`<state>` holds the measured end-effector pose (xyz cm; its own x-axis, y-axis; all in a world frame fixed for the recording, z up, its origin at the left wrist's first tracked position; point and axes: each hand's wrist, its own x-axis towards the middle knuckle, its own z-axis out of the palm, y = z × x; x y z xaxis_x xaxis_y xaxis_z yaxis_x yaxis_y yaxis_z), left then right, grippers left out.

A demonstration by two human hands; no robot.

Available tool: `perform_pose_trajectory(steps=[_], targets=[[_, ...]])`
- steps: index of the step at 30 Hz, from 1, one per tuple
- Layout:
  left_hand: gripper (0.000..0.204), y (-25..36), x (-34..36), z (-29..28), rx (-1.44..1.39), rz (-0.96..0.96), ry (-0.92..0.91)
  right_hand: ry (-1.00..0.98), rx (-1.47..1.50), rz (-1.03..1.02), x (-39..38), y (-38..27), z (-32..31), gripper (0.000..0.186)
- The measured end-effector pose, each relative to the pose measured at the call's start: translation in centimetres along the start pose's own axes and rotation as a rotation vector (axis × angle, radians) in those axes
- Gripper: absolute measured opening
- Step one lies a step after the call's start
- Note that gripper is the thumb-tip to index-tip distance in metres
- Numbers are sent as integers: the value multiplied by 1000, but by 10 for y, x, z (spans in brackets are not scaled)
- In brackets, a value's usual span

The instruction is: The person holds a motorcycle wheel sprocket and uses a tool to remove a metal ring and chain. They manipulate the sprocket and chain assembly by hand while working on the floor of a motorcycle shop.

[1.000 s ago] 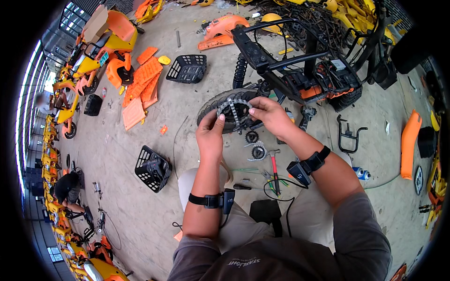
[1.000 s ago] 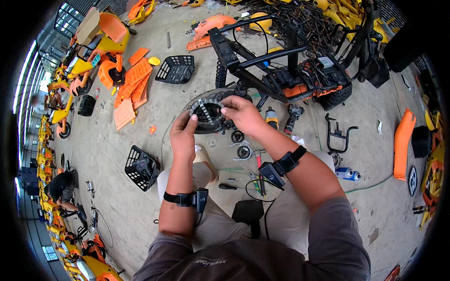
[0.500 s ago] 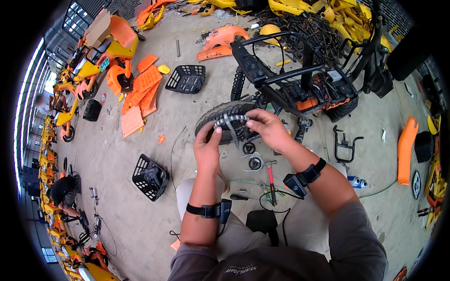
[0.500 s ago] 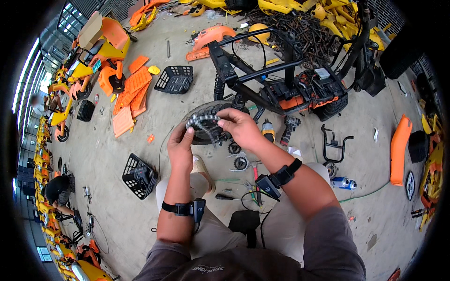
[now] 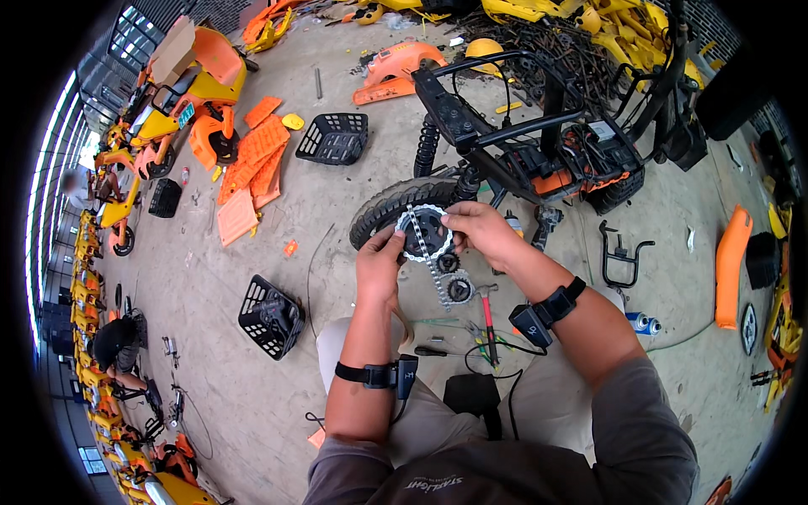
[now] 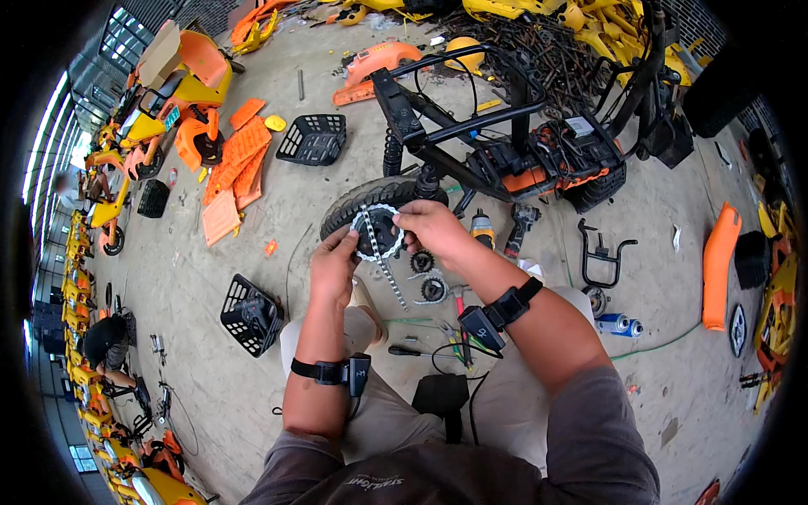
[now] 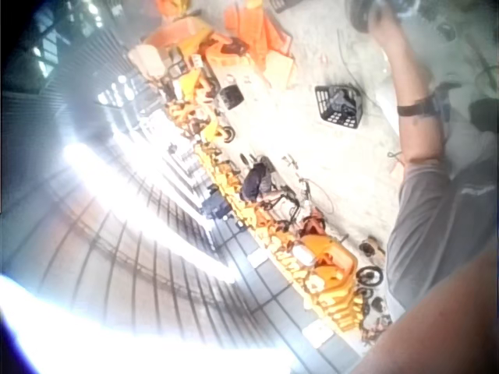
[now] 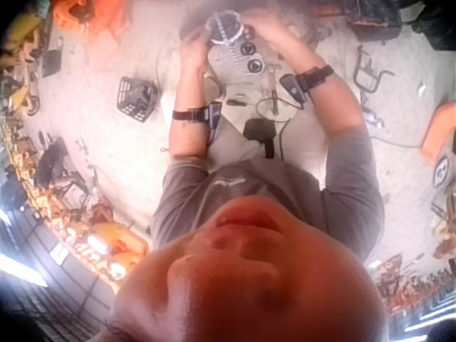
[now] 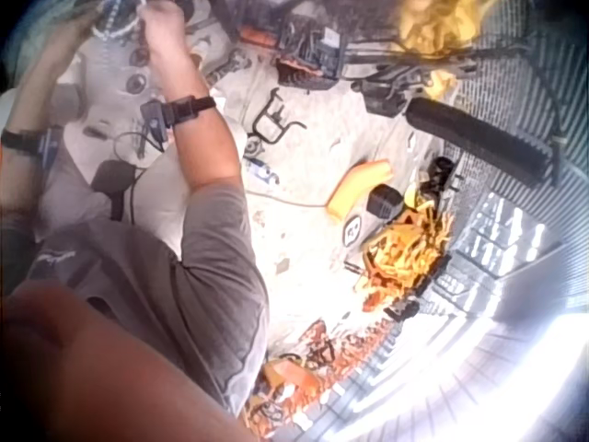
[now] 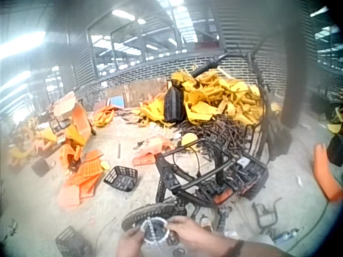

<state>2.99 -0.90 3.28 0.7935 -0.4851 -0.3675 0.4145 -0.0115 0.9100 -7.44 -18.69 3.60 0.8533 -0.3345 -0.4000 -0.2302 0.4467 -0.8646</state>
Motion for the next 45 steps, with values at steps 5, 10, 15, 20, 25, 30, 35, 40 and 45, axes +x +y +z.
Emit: perform_pose_trajectory(steps=[5,10,15,20,25,30,35,40,45], targets=[[28,17,-14,4,32,384,-2,-86,-41,-334,-3,-4,1,21],[29,23,-21,6,56,400,-40,-55,-43,-353,-4,-6,0,21],[33,10,-10,1,45,254,-35,-46,-113,-228,-3,-1,-1,19],[30,7,-10,1,-109,149,-75,-7,-14,-67,-6,-2,2,22],[31,-1,-6,1,-185,101,-87,-12,17,-41,-7,-2,2,17],[33,15,-21,9,-120,414,-98,-50,-6,-374,-10,-4,-2,23],[32,11,-23,8,-50,424,-104,-13,-48,-426,-15,2,-3,25],[32,9,-23,7,-51,271,-72,-25,-84,-319,-17,2,-2,24],[34,14,-23,6,34,164,-83,-31,-137,-225,-13,3,-6,27]])
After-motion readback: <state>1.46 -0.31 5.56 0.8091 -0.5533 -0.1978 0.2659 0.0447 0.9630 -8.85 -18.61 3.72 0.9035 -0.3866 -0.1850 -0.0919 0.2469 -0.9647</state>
